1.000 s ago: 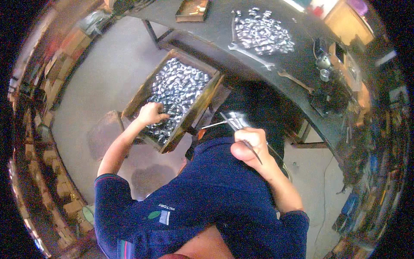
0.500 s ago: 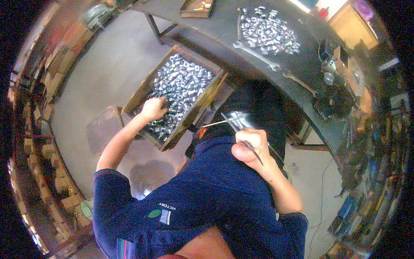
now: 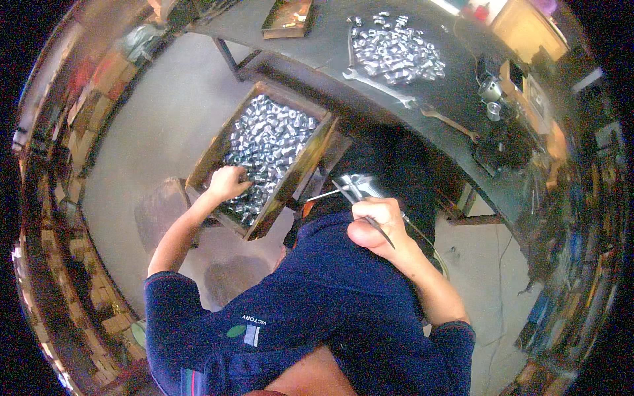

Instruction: The person repeatedly picks small metal parts from a wooden tray, uses a handheld tool to scrape or deburr each piece, and places the finished parts onto a pile on the table. The process is continuous and repetitive throughout the clip.

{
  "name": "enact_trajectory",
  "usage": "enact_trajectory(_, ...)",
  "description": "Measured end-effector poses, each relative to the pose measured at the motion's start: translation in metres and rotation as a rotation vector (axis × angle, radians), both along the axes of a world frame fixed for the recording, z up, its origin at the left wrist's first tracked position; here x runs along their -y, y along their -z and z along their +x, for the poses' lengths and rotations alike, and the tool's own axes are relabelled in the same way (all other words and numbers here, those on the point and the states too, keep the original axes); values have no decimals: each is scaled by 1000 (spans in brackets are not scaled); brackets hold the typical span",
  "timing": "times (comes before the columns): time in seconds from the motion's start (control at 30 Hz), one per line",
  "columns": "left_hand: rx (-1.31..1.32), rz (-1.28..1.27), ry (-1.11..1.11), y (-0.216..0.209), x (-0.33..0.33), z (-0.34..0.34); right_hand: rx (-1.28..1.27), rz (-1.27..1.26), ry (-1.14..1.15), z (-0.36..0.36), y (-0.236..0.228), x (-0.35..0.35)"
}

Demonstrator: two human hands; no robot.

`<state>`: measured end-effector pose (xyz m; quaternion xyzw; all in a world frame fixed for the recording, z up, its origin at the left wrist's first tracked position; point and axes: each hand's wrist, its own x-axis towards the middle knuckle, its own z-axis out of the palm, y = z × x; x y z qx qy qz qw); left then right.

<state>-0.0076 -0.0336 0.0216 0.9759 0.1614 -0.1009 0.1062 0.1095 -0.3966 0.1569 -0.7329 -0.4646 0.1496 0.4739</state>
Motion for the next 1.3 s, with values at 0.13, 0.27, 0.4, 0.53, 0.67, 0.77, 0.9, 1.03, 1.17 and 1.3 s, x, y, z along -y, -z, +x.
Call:
enact_trajectory(0.13,212,-498,-254,-27,7,6,63,-9,-71,6,11,-2)
enact_trajectory(0.27,389,-1458,-186,-91,49,12,-103,-112,-59,-6,15,-16)
enact_trajectory(0.4,323,-1842,-81,-114,98,22,118,-34,-212,-4,7,-30)
enact_trajectory(0.53,290,-2057,-110,-97,123,31,143,-22,-203,-2,12,-25)
enact_trajectory(0.67,235,-2169,-161,-82,129,35,126,-7,-175,-2,11,-23)
enact_trajectory(0.77,259,-2153,-203,-77,129,33,113,-30,-161,-1,10,-23)
enact_trajectory(0.9,295,-1860,-235,-89,128,34,118,-63,-177,-2,10,-23)
enact_trajectory(1.03,330,-1562,-105,-106,129,35,187,-223,-179,-6,6,-24)
enact_trajectory(1.17,330,-1482,-57,-110,129,39,101,-204,-149,-7,15,-26)
enact_trajectory(1.3,329,-1426,-2,-108,129,38,126,-184,-109,-10,18,-29)
